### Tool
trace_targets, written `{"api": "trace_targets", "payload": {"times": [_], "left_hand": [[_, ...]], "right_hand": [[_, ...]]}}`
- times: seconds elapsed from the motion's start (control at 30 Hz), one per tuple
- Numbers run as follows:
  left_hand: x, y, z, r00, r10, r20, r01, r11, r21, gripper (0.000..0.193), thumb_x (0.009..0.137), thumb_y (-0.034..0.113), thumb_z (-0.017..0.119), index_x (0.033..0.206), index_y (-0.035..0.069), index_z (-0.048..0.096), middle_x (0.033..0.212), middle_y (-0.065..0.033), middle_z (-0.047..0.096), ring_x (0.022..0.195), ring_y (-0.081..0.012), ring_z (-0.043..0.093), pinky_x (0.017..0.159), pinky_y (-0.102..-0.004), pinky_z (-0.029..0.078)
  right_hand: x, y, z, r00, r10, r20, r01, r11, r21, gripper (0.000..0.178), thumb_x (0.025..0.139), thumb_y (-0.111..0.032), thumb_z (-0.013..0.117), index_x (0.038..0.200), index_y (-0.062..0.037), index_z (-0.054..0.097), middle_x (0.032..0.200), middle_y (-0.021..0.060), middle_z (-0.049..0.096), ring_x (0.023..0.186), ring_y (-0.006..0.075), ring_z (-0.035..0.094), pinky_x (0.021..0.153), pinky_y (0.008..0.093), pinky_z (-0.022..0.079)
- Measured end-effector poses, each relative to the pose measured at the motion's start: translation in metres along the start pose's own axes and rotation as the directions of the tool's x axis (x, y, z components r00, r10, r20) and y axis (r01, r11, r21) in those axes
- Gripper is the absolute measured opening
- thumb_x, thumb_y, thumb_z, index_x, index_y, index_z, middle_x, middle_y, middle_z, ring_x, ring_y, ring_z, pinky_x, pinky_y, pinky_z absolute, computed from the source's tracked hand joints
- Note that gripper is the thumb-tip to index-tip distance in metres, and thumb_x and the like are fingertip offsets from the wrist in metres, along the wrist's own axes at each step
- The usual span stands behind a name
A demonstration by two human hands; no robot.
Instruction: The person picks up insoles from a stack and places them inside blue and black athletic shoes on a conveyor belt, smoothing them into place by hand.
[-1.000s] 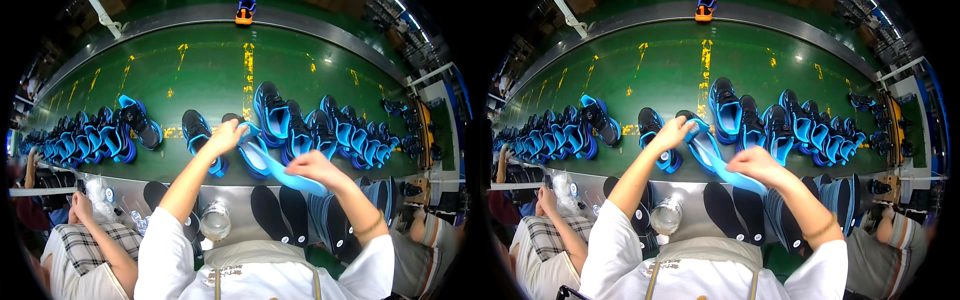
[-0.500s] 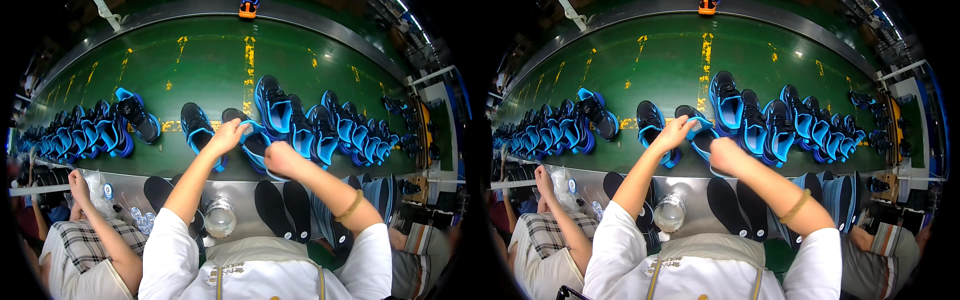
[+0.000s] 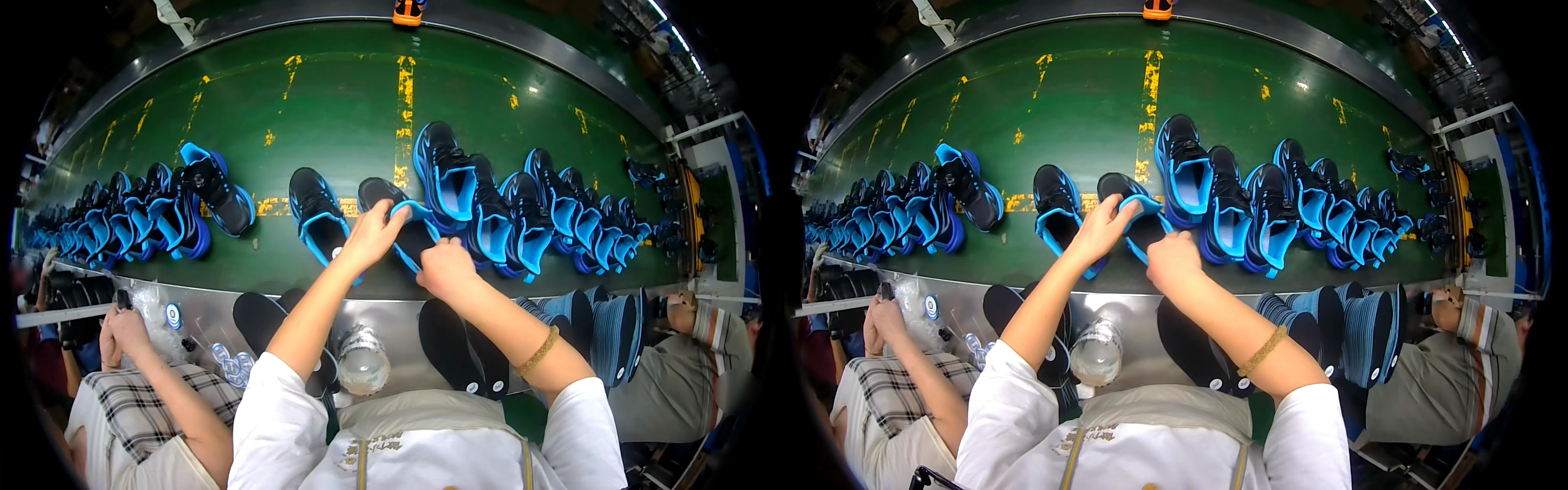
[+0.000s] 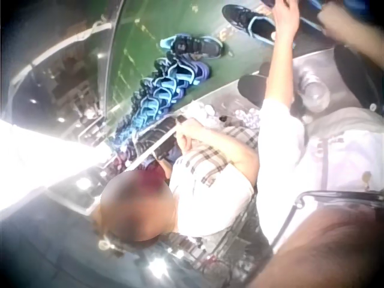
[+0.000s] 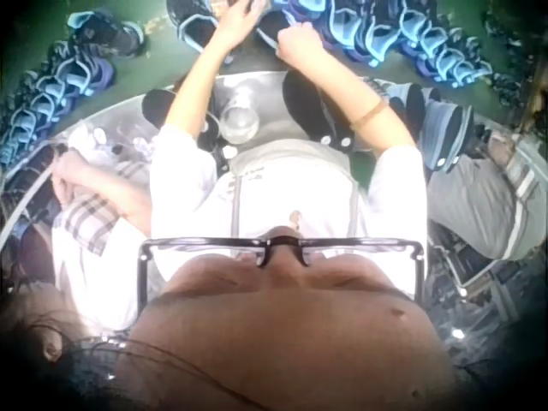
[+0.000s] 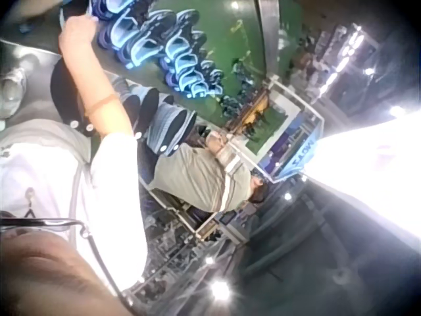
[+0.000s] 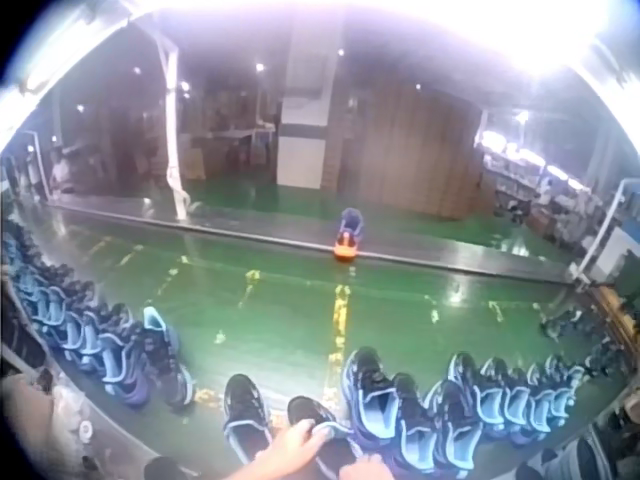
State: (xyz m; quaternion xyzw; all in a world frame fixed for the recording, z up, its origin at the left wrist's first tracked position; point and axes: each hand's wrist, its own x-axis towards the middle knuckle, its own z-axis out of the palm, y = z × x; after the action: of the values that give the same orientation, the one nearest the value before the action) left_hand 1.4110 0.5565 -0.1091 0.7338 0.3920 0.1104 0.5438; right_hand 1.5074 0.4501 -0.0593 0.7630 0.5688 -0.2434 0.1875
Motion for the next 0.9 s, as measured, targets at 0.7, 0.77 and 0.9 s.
{"api": "trace_targets", "payload": {"times": [0.7,0.77,0.9], "left_hand": [[0.002,-0.026,0.016,0.990,0.093,-0.104,-0.099,0.993,-0.059,0.030,0.090,0.029,0.044,0.088,-0.001,0.049,0.074,-0.0249,0.054,0.072,-0.0421,0.052,0.060,-0.0413,0.041],[0.004,-0.025,0.017,0.988,0.120,-0.099,-0.128,0.988,-0.085,0.029,0.090,0.028,0.044,0.089,-0.001,0.049,0.075,-0.0247,0.055,0.074,-0.0423,0.052,0.062,-0.0408,0.041],[0.003,-0.023,0.012,0.995,0.077,-0.062,-0.079,0.996,-0.038,0.028,0.091,0.027,0.044,0.092,-0.001,0.049,0.076,-0.0244,0.054,0.074,-0.0416,0.052,0.062,-0.0393,0.041]], "right_hand": [[0.058,0.010,0.057,0.939,-0.318,-0.129,0.290,0.936,-0.198,0.020,0.075,-0.011,0.051,0.088,-0.0011,0.063,0.090,0.0152,0.058,0.084,0.0258,0.056,0.067,0.0304,0.049],[0.060,0.011,0.059,0.950,-0.288,-0.118,0.265,0.948,-0.177,0.023,0.077,-0.012,0.050,0.093,-0.0012,0.062,0.093,0.0156,0.058,0.088,0.0263,0.055,0.069,0.0308,0.048],[0.065,0.002,0.039,0.950,-0.187,0.250,0.231,0.960,-0.160,0.033,0.082,-0.016,0.048,0.110,-0.0003,0.055,0.113,0.0145,0.049,0.108,0.0269,0.045,0.085,0.0329,0.042]]}}
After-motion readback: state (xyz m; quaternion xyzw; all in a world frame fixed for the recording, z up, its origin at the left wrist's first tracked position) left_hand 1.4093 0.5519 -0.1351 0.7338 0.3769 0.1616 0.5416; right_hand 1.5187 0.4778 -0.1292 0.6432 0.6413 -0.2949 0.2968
